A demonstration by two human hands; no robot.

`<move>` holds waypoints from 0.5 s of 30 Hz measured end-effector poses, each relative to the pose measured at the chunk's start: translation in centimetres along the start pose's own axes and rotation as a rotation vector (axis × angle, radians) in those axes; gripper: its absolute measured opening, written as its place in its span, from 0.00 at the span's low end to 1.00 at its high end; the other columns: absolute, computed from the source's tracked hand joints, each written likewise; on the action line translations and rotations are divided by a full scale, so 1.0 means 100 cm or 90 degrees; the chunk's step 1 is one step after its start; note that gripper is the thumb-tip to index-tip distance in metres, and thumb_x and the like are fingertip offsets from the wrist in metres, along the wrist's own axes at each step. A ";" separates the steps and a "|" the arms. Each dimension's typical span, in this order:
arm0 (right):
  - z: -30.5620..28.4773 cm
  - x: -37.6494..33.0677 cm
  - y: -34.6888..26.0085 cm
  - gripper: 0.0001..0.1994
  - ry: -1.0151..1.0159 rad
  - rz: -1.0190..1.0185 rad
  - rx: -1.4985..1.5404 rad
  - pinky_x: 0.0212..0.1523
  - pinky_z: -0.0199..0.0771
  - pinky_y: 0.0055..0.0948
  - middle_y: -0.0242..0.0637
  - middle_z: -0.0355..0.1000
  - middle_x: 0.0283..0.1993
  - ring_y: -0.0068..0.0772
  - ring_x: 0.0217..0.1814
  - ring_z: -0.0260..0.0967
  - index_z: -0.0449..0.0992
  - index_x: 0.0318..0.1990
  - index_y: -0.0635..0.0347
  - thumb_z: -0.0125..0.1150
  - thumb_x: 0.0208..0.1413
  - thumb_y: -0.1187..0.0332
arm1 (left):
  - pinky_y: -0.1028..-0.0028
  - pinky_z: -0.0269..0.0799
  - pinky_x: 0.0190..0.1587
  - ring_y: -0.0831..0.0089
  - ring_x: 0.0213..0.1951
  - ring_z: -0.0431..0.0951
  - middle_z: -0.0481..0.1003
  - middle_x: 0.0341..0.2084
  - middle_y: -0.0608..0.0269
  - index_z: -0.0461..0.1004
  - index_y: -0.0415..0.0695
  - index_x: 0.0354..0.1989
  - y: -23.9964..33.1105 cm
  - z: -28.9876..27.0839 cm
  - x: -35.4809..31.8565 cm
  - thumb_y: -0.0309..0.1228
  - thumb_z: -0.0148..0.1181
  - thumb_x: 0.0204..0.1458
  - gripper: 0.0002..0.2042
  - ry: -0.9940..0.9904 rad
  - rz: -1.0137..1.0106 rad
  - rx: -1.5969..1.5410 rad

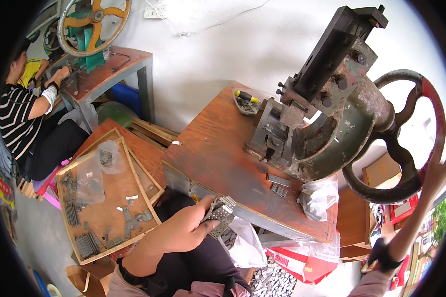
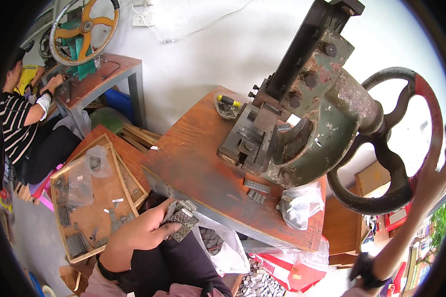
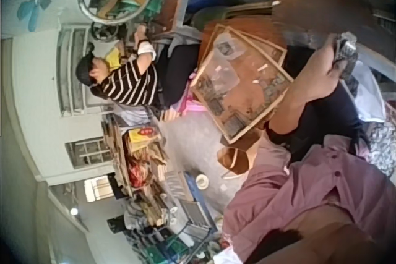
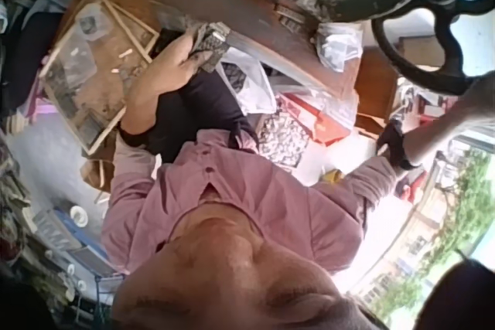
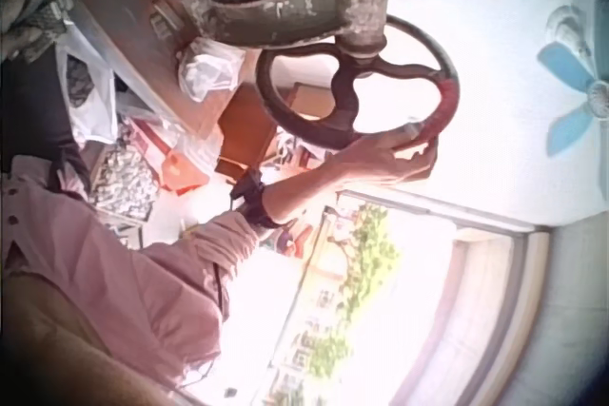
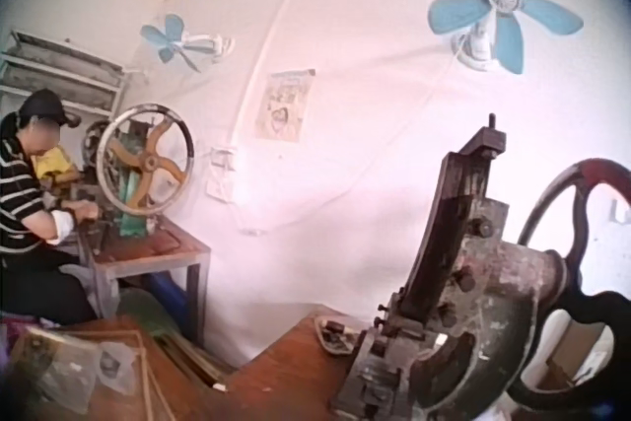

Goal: Operating a manual mechanical press to punch and process small industrial parts from metal or composite strips.

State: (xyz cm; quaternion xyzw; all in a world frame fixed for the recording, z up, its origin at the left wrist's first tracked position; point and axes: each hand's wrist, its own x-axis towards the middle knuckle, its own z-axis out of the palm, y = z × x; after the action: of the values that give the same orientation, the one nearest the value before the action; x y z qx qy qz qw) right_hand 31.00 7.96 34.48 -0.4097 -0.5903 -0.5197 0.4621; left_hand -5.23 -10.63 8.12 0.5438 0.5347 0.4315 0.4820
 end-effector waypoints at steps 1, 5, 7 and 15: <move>-0.011 -0.036 -0.018 0.18 0.014 0.044 0.085 0.43 0.72 0.34 0.45 0.72 0.43 0.38 0.45 0.71 0.73 0.47 0.68 0.58 0.57 0.61 | 0.63 0.67 0.41 0.52 0.37 0.74 0.72 0.35 0.44 0.58 0.35 0.57 0.001 0.002 0.000 0.24 0.51 0.56 0.20 0.004 0.031 0.000; -0.058 -0.182 -0.108 0.12 -0.194 0.021 0.517 0.46 0.68 0.34 0.43 0.72 0.40 0.39 0.42 0.69 0.73 0.43 0.67 0.59 0.49 0.78 | 0.58 0.66 0.39 0.41 0.38 0.73 0.72 0.33 0.40 0.60 0.35 0.51 0.006 0.012 -0.002 0.24 0.53 0.55 0.16 -0.008 0.012 0.093; -0.074 -0.226 -0.158 0.11 -0.433 0.217 0.716 0.41 0.69 0.34 0.40 0.72 0.36 0.37 0.36 0.69 0.74 0.40 0.63 0.63 0.46 0.76 | 0.56 0.66 0.41 0.41 0.40 0.72 0.71 0.36 0.39 0.60 0.35 0.51 0.008 0.018 -0.001 0.23 0.53 0.54 0.16 -0.006 0.040 0.118; -0.104 -0.253 -0.222 0.18 -0.632 0.370 0.921 0.36 0.75 0.24 0.41 0.72 0.39 0.27 0.34 0.74 0.71 0.42 0.65 0.71 0.43 0.77 | 0.61 0.69 0.44 0.45 0.43 0.74 0.72 0.41 0.41 0.59 0.37 0.56 0.005 0.047 0.002 0.20 0.52 0.52 0.21 -0.016 0.049 0.194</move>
State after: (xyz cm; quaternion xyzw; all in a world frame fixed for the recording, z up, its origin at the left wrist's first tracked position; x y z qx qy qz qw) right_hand 16.84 -5.24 5.08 -0.3289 -0.7757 0.3470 0.4119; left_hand -0.45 -10.67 7.86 0.6361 0.5666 0.3568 0.3834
